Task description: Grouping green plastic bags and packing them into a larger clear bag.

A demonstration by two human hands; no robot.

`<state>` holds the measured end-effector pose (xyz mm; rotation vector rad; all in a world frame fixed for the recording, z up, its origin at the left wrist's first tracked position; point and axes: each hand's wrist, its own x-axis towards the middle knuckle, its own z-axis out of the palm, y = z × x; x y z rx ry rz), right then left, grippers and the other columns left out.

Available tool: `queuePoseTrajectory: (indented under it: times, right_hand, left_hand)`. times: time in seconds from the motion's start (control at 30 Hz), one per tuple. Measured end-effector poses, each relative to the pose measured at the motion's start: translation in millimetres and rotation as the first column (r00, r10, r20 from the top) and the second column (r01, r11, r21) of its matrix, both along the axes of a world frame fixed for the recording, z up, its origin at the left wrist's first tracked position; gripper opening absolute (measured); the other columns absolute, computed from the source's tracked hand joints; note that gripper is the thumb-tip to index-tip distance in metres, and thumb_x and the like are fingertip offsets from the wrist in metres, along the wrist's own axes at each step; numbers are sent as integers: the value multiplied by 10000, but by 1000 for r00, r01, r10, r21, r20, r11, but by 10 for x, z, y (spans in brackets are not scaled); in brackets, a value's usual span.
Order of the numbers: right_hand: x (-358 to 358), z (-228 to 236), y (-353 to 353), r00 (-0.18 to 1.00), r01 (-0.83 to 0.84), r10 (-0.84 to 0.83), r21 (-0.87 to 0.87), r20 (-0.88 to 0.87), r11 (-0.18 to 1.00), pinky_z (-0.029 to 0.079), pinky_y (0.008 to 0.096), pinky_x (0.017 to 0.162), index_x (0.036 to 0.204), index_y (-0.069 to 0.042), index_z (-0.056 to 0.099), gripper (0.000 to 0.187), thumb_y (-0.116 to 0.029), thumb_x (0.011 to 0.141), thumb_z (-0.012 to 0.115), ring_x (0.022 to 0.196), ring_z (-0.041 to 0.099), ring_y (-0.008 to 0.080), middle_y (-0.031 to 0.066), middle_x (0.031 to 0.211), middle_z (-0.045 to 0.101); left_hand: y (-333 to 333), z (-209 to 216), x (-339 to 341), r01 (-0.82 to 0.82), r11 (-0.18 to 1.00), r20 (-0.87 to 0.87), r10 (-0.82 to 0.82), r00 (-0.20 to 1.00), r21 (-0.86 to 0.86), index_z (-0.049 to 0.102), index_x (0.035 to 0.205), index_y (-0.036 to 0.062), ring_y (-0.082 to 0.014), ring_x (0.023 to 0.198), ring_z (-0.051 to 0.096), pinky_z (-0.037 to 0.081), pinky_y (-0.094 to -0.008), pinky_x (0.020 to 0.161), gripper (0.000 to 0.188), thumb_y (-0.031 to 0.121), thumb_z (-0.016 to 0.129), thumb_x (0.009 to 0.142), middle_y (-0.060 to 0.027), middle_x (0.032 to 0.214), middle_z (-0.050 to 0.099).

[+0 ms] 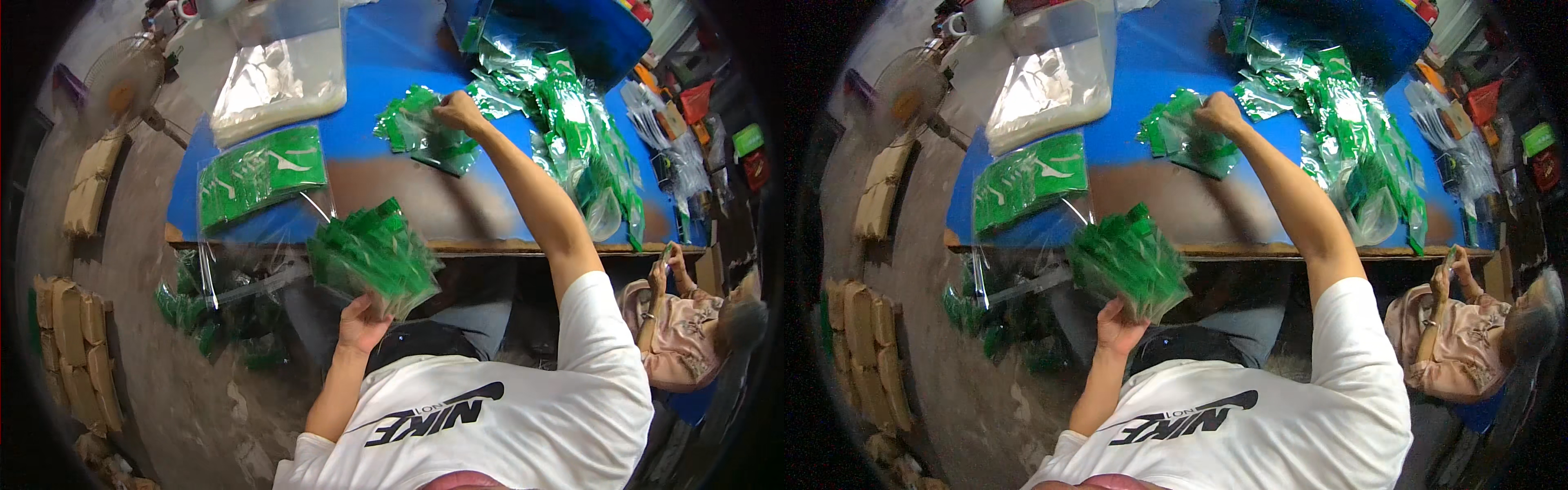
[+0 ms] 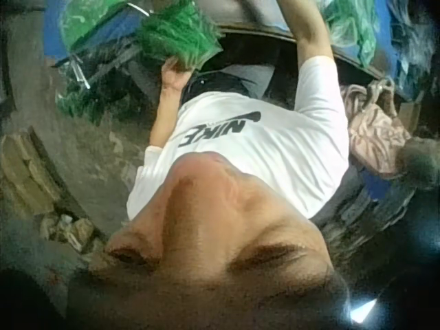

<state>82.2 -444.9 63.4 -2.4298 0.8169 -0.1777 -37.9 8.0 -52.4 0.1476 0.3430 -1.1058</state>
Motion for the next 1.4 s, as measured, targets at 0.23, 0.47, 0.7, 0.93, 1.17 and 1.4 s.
queuePoseTrajectory:
  times: [0.23, 0.47, 0.7, 0.93, 1.17, 1.4]
  right_hand:
    - [-639, 823, 1066, 583, -186, 722, -804, 373, 565, 500, 409, 769, 865, -49, 650, 86, -89, 797, 684, 942, 648, 280, 132, 1085, 658]
    - [-1576, 664, 1889, 126, -648, 986, -761, -109, -1, 475, 432, 1022, 876, -19, 672, 159, -124, 757, 680, 1145, 591, 312, 169, 1243, 615]
    - [-1860, 948, 1590, 406, -596, 911, -778, -79, 198, 496, 420, 915, 909, -75, 694, 187, -178, 758, 735, 1096, 591, 301, 113, 1197, 608]
    - [-1743, 1335, 1907, 829, -330, -31, 533, 559, 779, 545, 303, 551, 1354, 26, 368, 638, -105, 851, 738, 657, 652, 175, 136, 831, 661]
    - [-1635, 555, 2446, 909, -410, 416, 115, -28, 905, 472, 432, 974, 1371, 33, 459, 743, -275, 778, 783, 1102, 614, 372, 264, 1189, 608]
    - [-1512, 337, 1873, 855, -494, 270, 536, 443, 685, 362, 429, 1126, 1521, 66, 172, 1197, -295, 663, 924, 1358, 432, 325, 214, 1485, 402]
  left_hand:
    - [-167, 583, -2, -140, 957, 283, 64, 957, 255, 522, 1356, 64, -279, 1289, 520, 400, -476, 1103, 475, 132, 650, 903, -92, 1352, 585]
    - [-226, 887, 57, -125, 978, 260, 79, 962, 165, 544, 1351, 154, -205, 1237, 555, 442, -400, 1045, 499, 349, 707, 921, -5, 1317, 597]
    - [-292, 835, 6, -177, 906, 327, 45, 944, 385, 541, 1339, 142, -202, 1212, 565, 452, -419, 1045, 482, 239, 731, 907, -16, 1298, 604]
    - [-373, 725, -89, -195, 900, 459, -6, 888, 390, 537, 1342, 128, -209, 1235, 548, 449, -413, 1041, 517, 294, 742, 898, -22, 1309, 593]
    - [-380, 658, -129, -376, 856, 502, 165, 849, 356, 465, 1386, 125, -186, 1183, 553, 458, -356, 992, 654, 362, 779, 863, -24, 1291, 573]
    - [-491, 943, 183, -597, 756, 962, -179, 204, 267, 626, 1219, 72, -232, 1057, 621, 488, -383, 902, 397, 182, 763, 863, -74, 1147, 669]
